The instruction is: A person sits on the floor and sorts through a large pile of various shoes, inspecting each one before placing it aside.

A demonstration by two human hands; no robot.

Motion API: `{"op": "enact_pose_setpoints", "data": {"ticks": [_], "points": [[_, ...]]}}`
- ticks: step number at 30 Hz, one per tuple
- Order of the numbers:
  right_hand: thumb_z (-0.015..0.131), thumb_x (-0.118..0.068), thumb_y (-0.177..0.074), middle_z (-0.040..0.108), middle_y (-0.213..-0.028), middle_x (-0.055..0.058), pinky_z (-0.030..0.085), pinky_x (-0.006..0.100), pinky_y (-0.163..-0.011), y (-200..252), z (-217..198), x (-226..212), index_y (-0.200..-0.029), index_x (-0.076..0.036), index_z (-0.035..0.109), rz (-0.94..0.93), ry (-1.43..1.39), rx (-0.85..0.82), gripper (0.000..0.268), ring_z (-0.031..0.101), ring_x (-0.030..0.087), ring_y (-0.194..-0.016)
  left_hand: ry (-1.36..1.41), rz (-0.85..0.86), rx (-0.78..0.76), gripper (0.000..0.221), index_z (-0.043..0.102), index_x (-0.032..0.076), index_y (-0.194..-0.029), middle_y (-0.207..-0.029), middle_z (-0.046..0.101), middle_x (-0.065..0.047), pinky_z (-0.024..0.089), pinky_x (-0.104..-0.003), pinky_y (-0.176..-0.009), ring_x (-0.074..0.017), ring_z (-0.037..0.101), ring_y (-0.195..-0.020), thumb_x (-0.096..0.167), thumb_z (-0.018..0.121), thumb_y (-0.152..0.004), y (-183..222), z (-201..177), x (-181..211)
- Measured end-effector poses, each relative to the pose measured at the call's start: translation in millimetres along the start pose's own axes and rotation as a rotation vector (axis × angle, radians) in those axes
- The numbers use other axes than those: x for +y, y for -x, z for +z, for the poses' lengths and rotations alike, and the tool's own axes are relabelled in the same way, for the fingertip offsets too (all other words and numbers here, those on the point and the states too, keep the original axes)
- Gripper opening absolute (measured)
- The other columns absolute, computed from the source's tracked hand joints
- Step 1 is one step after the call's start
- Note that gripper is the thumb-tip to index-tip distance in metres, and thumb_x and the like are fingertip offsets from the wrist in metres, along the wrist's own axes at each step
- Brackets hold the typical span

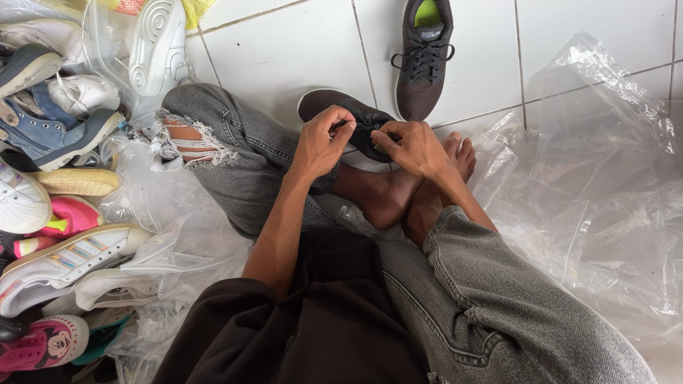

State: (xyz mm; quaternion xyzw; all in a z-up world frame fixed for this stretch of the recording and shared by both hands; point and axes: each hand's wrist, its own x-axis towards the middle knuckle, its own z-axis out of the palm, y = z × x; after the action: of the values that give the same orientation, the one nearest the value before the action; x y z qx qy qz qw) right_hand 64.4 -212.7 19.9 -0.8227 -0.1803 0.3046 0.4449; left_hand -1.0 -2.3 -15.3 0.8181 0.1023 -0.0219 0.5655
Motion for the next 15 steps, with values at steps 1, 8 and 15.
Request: {"op": "enact_pose_setpoints", "data": {"ticks": [1, 8, 15], "points": [[0.063, -0.021, -0.1, 0.073, -0.074, 0.014, 0.054, 0.038, -0.062, -3.0, 1.3, 4.6, -0.096, -0.007, 0.078, 0.0, 0.001, 0.0, 0.021, 0.073, 0.025, -0.07, 0.0, 0.0, 0.001, 0.006, 0.067, 0.015, -0.1, -0.072, 0.055, -0.009, 0.061, -0.041, -0.07, -0.0269, 0.066, -0.076, 0.021, 0.067, -0.099, -0.5, 0.9, -1.9], [0.063, -0.022, -0.102, 0.071, -0.074, 0.014, 0.053, 0.041, -0.061, -12.4, 5.6, 28.7, -0.093, -0.011, 0.078, -0.058, 0.069, 0.002, 0.021, 0.072, 0.03, -0.07, -0.082, 0.02, 0.136, 0.007, 0.061, 0.014, -0.105, -0.081, 0.06, -0.012, 0.063, -0.045, -0.067, -0.0331, 0.071, -0.083, 0.018, 0.055, -0.104, -4.6, 11.4, -12.0], [0.064, -0.021, -0.102, 0.071, -0.074, 0.016, 0.053, 0.043, -0.063, -5.9, 1.7, 13.9, -0.092, -0.008, 0.077, -0.055, 0.085, 0.023, 0.021, 0.07, 0.03, -0.07, -0.134, 0.017, -0.12, 0.015, 0.063, 0.011, -0.11, -0.082, 0.056, -0.011, 0.058, -0.047, -0.062, -0.0308, 0.068, -0.078, 0.019, 0.07, -0.099, 0.1, -13.8, -6.0]]}}
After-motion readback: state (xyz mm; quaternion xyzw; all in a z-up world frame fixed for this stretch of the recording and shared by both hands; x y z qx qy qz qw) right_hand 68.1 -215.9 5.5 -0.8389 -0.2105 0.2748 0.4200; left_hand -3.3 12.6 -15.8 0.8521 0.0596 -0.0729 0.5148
